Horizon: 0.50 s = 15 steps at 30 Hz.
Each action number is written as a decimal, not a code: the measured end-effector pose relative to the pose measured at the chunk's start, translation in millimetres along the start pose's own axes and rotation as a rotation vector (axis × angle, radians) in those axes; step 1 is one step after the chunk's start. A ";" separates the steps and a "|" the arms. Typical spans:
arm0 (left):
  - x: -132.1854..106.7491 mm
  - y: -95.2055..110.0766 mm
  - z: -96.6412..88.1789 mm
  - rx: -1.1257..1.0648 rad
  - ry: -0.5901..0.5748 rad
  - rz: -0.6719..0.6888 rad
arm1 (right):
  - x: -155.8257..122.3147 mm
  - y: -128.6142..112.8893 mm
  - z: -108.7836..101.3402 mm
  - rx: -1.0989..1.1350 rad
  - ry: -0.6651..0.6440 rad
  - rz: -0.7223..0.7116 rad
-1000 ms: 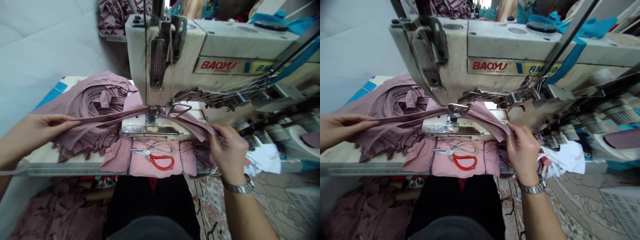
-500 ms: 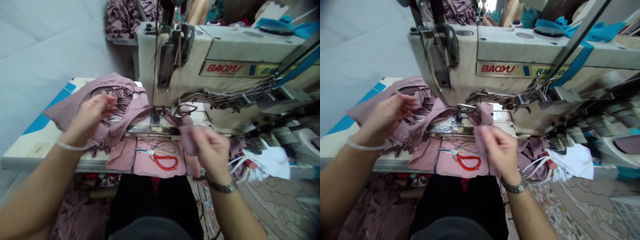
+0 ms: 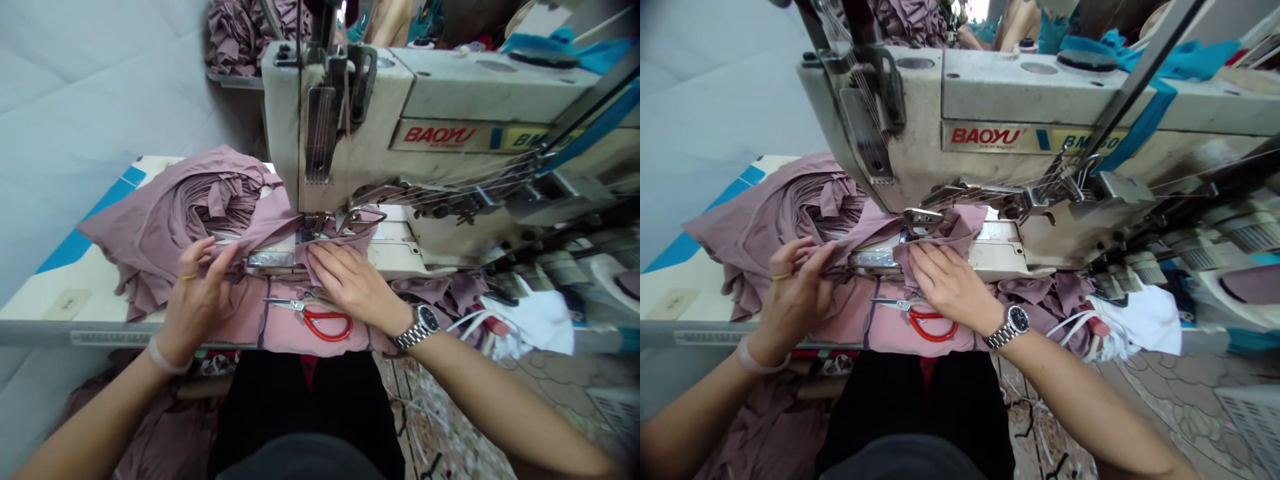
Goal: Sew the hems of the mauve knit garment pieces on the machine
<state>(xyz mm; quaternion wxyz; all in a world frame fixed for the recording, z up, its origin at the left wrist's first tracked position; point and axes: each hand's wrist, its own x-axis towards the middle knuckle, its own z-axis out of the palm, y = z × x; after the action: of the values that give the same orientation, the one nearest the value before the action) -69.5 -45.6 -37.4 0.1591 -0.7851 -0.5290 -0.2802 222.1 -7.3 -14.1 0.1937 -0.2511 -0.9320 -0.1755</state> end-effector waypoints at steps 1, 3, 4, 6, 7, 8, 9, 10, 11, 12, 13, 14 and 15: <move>-1.7 -3.2 -0.2 -0.026 0.011 -0.010 | 0.7 -1.4 0.8 0.015 0.021 -0.014; -3.1 -8.2 -3.9 -0.078 -0.009 -0.052 | 2.6 -4.5 0.8 0.037 0.037 -0.033; -2.8 -10.1 -7.4 -0.106 -0.021 -0.097 | 3.7 -5.8 -0.2 0.040 0.037 -0.036; -0.2 -13.7 -18.4 -0.181 -0.088 -0.278 | 5.0 -7.6 -3.9 0.037 0.006 -0.024; 2.1 -16.0 -25.6 -0.232 -0.152 -0.408 | 5.0 -7.9 -6.1 0.030 -0.019 -0.006; 5.2 -18.9 -33.6 -0.290 -0.209 -0.549 | 4.5 -8.0 -8.1 0.019 -0.043 0.024; 9.2 -22.2 -42.0 -0.358 -0.241 -0.692 | 3.8 -8.1 -9.6 0.003 -0.059 0.062; 14.1 -25.5 -50.0 -0.436 -0.240 -0.825 | 3.0 -8.5 -10.4 -0.017 -0.068 0.102; 20.2 -28.2 -57.0 -0.514 -0.190 -0.927 | 2.5 -9.4 -10.4 -0.034 -0.066 0.139; 27.2 -29.4 -62.4 -0.580 -0.093 -0.981 | 2.5 -11.1 -9.5 -0.045 -0.053 0.166; 34.9 -28.5 -65.5 -0.622 -0.004 -0.979 | 3.1 -13.4 -8.0 -0.044 -0.038 0.177; 43.0 -25.0 -65.8 -0.623 0.032 -0.906 | 4.2 -16.1 -6.0 -0.031 -0.026 0.173; 51.0 -18.8 -63.1 -0.605 -0.002 -0.774 | 5.5 -18.9 -3.9 -0.013 -0.016 0.158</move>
<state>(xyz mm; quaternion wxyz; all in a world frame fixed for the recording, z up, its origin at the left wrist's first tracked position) -89.5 -34.9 42.8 -0.1924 -0.5423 -0.6768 -0.4592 208.6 -22.1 -12.6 0.1979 -0.3265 -0.9096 -0.1639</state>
